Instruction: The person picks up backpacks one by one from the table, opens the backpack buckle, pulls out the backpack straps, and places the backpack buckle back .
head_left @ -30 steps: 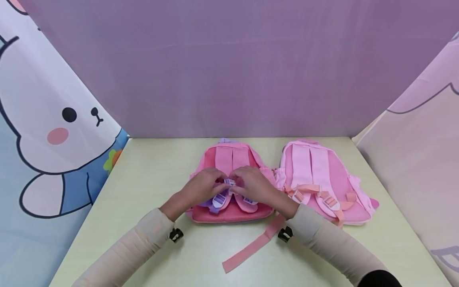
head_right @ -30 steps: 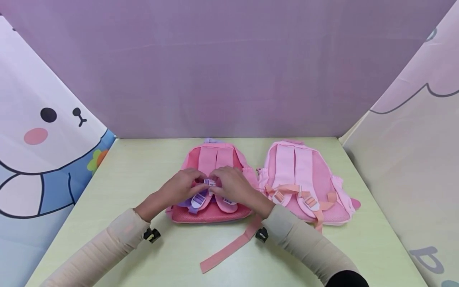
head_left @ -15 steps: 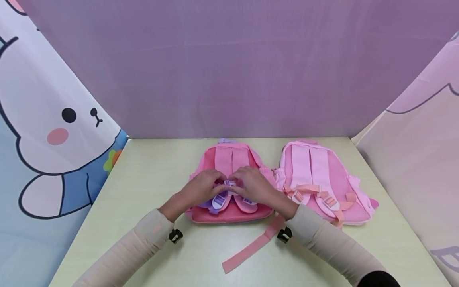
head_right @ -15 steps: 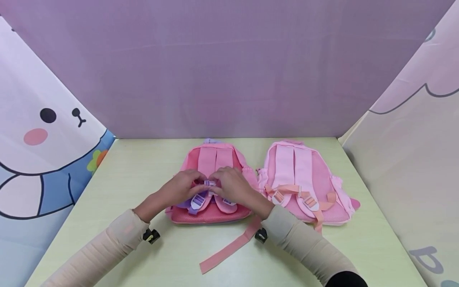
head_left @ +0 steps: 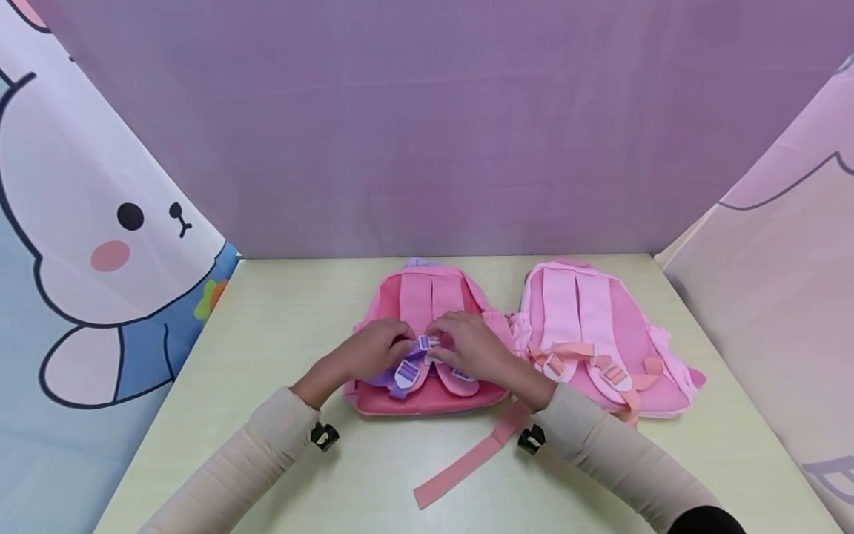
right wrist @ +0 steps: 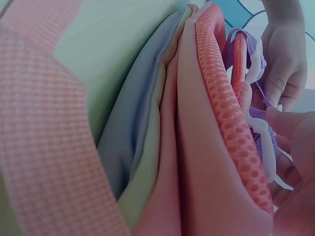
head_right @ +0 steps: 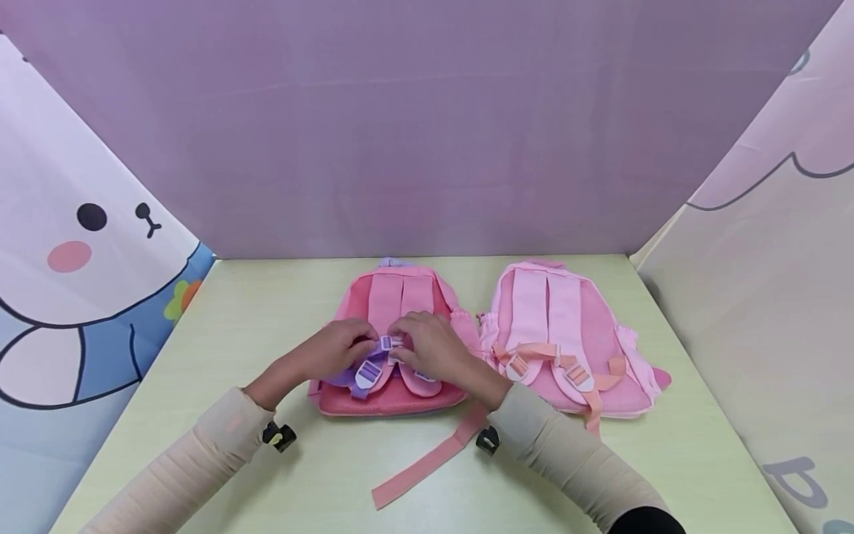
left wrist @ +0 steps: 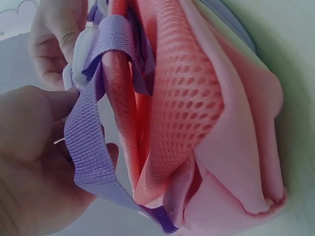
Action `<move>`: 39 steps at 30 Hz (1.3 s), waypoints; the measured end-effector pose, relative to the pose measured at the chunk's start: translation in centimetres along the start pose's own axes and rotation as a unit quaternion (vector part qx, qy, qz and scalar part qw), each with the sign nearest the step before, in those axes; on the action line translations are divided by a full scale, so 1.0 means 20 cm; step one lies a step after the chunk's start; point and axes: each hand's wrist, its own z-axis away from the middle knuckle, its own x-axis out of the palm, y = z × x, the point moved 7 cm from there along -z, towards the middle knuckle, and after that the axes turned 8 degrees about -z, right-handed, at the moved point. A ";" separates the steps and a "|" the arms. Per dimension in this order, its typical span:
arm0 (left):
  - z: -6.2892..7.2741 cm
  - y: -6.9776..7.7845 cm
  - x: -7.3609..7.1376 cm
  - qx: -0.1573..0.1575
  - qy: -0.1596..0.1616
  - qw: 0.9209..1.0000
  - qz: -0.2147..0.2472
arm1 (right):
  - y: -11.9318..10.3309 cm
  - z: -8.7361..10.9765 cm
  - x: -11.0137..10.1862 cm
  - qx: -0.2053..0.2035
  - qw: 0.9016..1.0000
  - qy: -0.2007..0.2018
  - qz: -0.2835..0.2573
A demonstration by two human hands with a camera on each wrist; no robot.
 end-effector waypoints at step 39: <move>-0.04 -0.01 0.01 -0.017 -0.027 0.994 0.105 | 0.00 0.01 0.00 0.001 1.000 0.003 -0.018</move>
